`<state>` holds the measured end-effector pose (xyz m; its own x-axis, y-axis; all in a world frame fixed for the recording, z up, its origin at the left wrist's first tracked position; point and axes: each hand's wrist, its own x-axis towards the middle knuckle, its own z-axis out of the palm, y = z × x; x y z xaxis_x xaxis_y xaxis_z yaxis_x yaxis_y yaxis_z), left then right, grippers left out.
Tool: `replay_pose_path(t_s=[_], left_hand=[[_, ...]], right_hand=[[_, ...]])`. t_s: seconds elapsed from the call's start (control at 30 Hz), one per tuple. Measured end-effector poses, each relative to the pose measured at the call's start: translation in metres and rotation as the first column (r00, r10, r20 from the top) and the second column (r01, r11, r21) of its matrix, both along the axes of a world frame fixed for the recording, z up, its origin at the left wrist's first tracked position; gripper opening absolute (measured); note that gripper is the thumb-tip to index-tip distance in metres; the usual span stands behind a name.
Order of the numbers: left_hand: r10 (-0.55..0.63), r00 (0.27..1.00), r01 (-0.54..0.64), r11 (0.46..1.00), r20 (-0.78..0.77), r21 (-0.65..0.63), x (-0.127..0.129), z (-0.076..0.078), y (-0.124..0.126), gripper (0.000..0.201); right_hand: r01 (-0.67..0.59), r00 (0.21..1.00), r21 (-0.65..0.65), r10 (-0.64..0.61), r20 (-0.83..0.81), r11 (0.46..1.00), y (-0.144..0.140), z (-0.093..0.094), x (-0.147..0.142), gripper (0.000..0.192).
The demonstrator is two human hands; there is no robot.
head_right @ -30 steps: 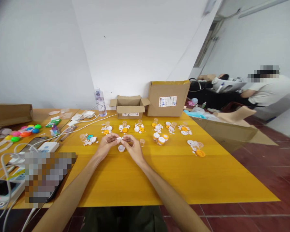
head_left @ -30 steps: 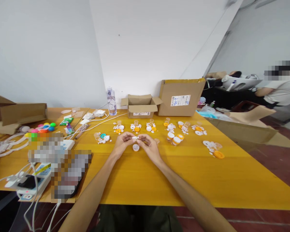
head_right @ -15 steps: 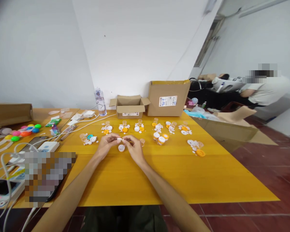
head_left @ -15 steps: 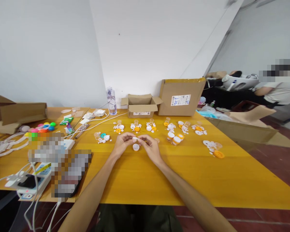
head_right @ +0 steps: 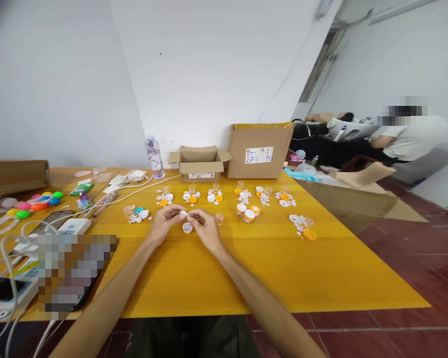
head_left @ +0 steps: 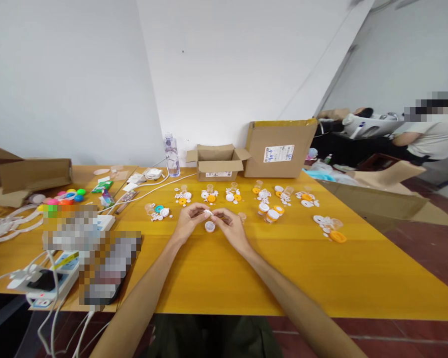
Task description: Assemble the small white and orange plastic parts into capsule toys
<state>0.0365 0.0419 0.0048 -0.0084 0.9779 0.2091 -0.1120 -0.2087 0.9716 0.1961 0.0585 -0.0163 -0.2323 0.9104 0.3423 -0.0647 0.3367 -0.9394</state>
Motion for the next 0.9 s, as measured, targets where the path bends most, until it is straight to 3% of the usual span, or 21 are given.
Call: replay_pose_path(t_s=[0.27,0.53,0.77,0.9], left_hand=[[0.0,0.998,0.004,0.998,-0.063,0.064,-0.0023,-0.0034,0.0019,0.029],[-0.059,0.985,0.082,0.987,-0.161,0.141,0.0005,-0.0075,0.0029,0.03],[-0.112,0.974,0.138,0.983,-0.198,0.124,0.0,-0.0071,0.0032,0.03],[-0.142,0.958,0.167,0.983,-0.249,0.081,-0.004,-0.0085,0.0021,0.041]], right_hand=[[0.007,0.997,0.071,-0.012,0.08,0.997,-0.0004,0.0051,0.002,0.027],[-0.003,0.998,-0.036,0.005,0.055,0.999,0.0006,0.0045,0.0024,0.033],[-0.03,0.999,-0.033,0.032,0.037,0.999,0.0017,0.0028,0.0029,0.03],[-0.004,1.0,-0.031,0.004,0.011,1.0,0.0025,0.0022,0.003,0.028]])
